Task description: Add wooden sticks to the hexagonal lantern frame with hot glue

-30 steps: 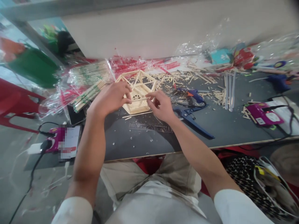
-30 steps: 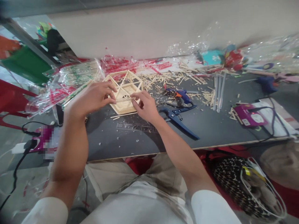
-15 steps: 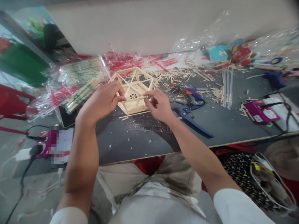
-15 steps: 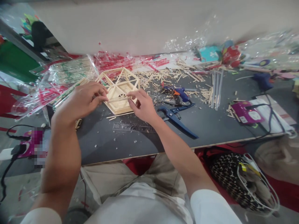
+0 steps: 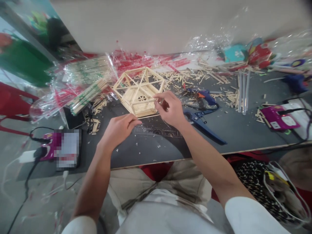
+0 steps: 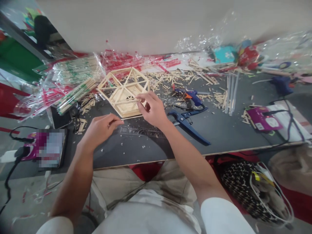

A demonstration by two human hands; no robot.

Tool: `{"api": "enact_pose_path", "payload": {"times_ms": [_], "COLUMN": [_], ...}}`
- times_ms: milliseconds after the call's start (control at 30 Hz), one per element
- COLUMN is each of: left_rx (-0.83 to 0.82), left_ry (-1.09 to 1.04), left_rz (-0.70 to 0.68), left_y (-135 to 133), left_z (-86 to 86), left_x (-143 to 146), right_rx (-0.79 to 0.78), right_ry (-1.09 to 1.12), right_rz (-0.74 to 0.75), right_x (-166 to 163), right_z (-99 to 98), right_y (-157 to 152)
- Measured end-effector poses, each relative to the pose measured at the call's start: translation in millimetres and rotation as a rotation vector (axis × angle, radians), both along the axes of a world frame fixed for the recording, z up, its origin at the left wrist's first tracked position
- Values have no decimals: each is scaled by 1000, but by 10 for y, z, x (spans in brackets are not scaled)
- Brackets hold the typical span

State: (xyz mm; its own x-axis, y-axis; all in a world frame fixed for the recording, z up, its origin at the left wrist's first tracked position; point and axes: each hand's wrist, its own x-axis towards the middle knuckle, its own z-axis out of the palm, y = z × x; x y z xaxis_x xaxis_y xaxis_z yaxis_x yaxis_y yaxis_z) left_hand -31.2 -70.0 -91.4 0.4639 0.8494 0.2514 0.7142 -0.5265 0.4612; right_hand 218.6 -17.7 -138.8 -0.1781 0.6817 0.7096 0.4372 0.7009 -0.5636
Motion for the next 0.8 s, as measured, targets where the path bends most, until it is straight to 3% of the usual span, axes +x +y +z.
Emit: {"api": "enact_pose_path", "payload": {"times_ms": [167,467,600,800], "left_rx": [161,298,288,137], "left_ry": [-132,-36,1,29], "left_rz": [-25,18,-61,-112], "left_y": [65,227,494,697], "left_z": [-73,355,439,325], "left_x": [-51,186,374,522], "right_rx": [8,-16,-43,-57], "right_ry": [1,12,16,9], "right_rz": [-11,-15,-28,-44], "right_x": [-6,-14,-26,-33], "right_z": [10,-13,-4,19], "right_y": [-14,-10,-29,-41]}}
